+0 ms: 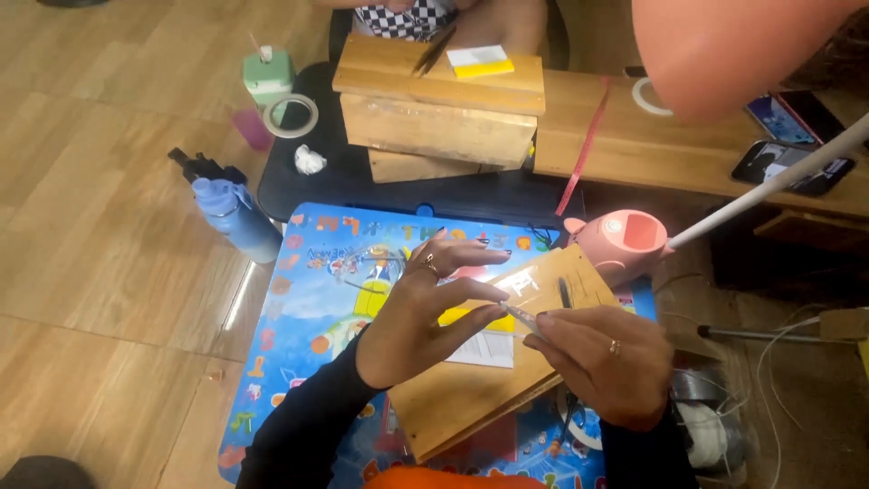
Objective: Applying yellow and clear adhesive tape to a wooden board and attaching a small card.
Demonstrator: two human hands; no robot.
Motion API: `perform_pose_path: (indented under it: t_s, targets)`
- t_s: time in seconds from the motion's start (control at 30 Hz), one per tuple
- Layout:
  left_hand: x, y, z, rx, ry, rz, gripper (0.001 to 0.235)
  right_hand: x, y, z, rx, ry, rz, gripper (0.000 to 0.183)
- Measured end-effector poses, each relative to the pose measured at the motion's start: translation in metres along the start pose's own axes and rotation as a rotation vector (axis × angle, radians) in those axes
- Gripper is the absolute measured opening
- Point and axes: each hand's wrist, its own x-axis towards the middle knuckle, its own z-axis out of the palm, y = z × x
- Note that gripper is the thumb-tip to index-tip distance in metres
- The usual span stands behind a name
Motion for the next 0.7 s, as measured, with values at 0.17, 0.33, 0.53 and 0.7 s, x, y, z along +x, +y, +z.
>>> perform_pose_path:
  t_s: [0.17,0.33,0.53,0.7]
  targets:
    - [0.004,0.002,-0.013,-0.052,-0.034,0.04,0.019,0.013,0.004,0.001,-0.008,-0.016,-0.106,0.024]
    - [0.008,0.001,-0.018,-0.118,-0.062,0.043,0.022,0.01,-0.002,0.013,-0.128,0.055,-0.174,0.027]
    - [0.016,-0.015,-0.025,-0.067,0.025,0.129,0.01,0.011,-0.014,0.027,-0.242,0.052,-0.044,0.024]
    - [0.018,-0.03,-0.038,0.284,-0.004,0.249,0.02,0.0,-0.061,-0.006,-0.107,0.112,0.351,0.068]
